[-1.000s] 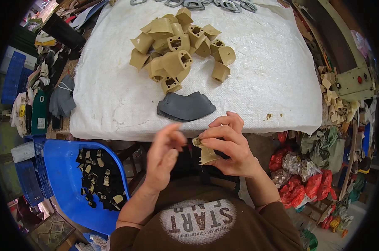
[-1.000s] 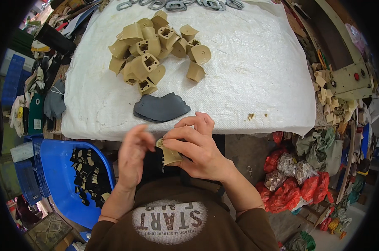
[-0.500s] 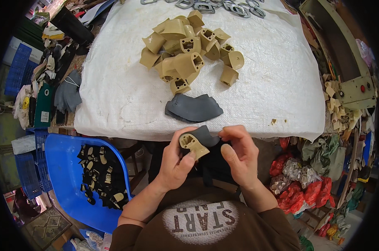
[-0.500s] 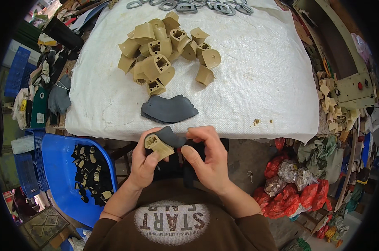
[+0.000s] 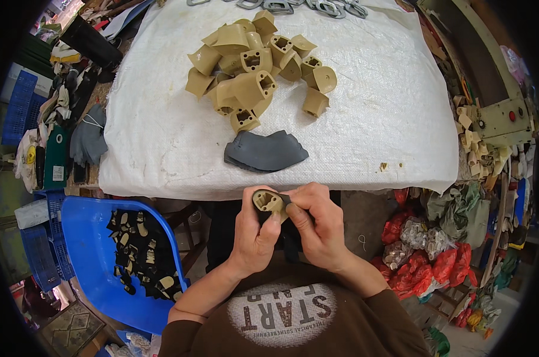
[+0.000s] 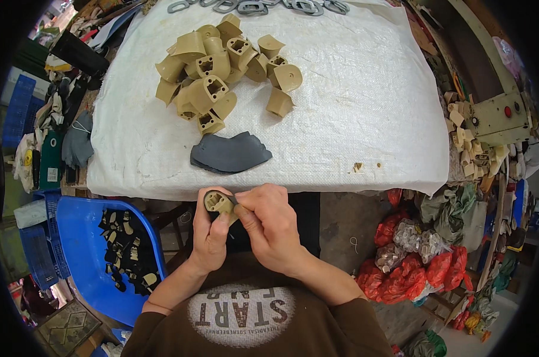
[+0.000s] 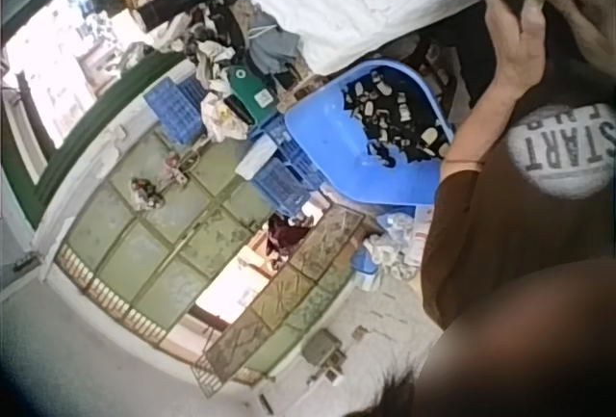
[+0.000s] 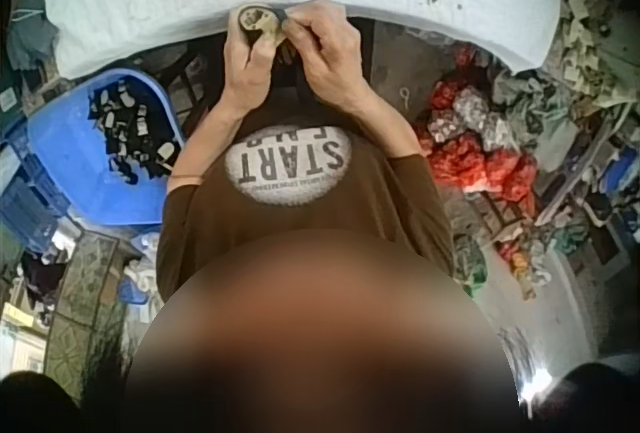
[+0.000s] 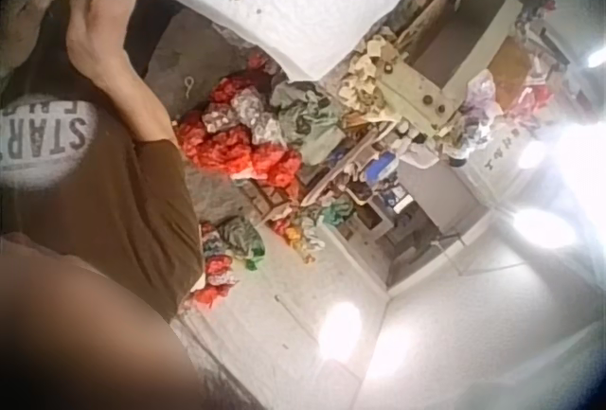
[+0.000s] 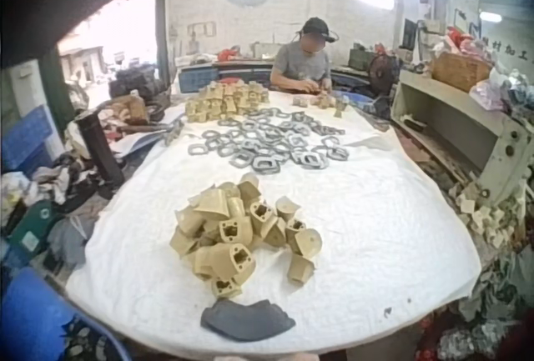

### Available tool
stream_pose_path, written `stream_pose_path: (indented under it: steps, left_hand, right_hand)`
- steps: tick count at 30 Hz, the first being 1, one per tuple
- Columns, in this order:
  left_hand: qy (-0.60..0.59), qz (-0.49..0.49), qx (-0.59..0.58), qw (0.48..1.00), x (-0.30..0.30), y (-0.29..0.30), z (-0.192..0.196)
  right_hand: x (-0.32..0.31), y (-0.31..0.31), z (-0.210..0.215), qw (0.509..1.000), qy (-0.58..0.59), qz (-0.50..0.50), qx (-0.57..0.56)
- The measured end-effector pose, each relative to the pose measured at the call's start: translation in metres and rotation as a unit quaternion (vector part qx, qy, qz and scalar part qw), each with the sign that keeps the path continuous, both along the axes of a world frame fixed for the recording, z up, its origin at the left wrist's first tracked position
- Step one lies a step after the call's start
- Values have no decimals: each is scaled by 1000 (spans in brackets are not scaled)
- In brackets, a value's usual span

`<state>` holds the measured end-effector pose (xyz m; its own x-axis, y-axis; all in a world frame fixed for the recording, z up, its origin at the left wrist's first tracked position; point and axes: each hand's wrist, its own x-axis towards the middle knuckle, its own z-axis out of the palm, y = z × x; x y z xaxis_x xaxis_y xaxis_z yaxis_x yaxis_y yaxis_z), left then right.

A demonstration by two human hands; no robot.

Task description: Assembling plastic shoe heel components with grey base pads by hand.

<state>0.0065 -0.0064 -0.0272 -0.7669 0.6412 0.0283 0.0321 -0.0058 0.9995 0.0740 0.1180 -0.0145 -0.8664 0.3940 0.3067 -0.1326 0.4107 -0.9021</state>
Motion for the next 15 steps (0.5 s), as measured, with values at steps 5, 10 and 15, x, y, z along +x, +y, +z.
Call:
stream_pose_path:
  steps: [5,10,15]
  left_hand:
    - [-36,5,9,999,-3,4,0]
    - [-119,-40,31,992,-6,1,5]
    - [-196,-87,58,975,-6,-3,-4]
  right_hand:
    - [1,-7,5,961,-3,-16,277]
    - [6,-3,18,937,-51,20,344]
    - [12,42,35,976,-80,176,97]
